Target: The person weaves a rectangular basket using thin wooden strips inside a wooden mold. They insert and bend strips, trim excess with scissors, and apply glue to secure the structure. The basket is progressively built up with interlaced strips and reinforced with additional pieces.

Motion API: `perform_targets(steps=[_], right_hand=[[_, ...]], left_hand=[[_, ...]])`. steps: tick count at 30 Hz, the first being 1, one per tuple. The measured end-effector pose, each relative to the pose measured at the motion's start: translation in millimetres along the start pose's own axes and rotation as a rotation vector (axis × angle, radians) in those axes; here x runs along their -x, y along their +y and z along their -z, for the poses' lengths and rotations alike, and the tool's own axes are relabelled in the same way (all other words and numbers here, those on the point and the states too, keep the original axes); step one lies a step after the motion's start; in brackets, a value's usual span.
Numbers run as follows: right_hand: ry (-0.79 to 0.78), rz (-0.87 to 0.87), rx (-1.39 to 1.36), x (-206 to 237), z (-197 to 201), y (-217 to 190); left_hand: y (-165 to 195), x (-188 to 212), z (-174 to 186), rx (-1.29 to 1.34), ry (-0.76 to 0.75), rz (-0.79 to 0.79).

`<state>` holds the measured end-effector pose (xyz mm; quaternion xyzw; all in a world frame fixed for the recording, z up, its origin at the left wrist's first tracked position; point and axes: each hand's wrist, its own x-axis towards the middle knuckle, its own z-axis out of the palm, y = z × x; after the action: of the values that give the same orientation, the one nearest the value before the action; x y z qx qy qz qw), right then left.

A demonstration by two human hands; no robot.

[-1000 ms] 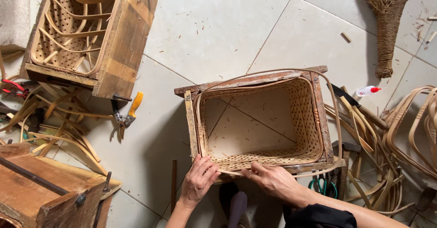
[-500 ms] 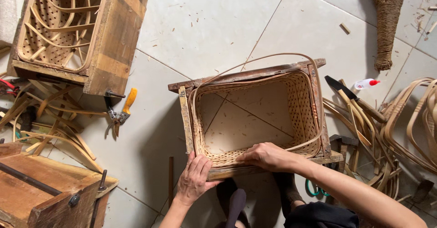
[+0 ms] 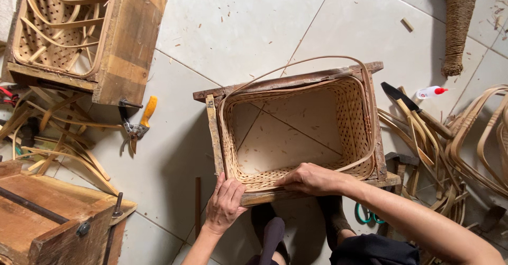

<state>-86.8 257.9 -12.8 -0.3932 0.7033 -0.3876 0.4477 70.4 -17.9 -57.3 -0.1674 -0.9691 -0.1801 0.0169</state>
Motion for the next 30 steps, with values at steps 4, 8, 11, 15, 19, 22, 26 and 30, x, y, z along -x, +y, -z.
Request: perform_targets(steps=[4,8,11,15,19,22,26,30], right_hand=[[-0.03,-0.008,-0.028,0.6,0.3,1.1],[-0.031,-0.02,-0.029,1.9,0.4,3.9],[-0.012,-0.008,-0.022,2.4,-5.7,6.1],[0.011,0.049,0.062,7.5,-6.8,-1.7],[0.606,0.097,0.607,42.7,43.9,-12.8],[0.891,-0.664,0.458,82.0,120.3,-4.8],[0.811,-0.768,0.293,98.7,146.1,7.6],[0.699,-0.845,0.371,81.1,143.8,17.5]], left_hand=[[1.6,-0.1,-0.4,-0.015,0.016,0.005],[1.6,-1.2,0.1,0.013,0.068,-0.026],[1.7,-0.5,1.6,-0.01,0.065,-0.051],[2.8,4.4,0.7,-0.037,0.052,-0.041],[1.2,11.5,-4.6,-0.036,0.102,-0.037],[0.2,18.1,-6.4,-0.066,0.103,-0.052],[2.0,23.9,-3.4,-0.06,0.028,0.002],[4.4,21.0,-0.7,-0.063,-0.003,0.033]])
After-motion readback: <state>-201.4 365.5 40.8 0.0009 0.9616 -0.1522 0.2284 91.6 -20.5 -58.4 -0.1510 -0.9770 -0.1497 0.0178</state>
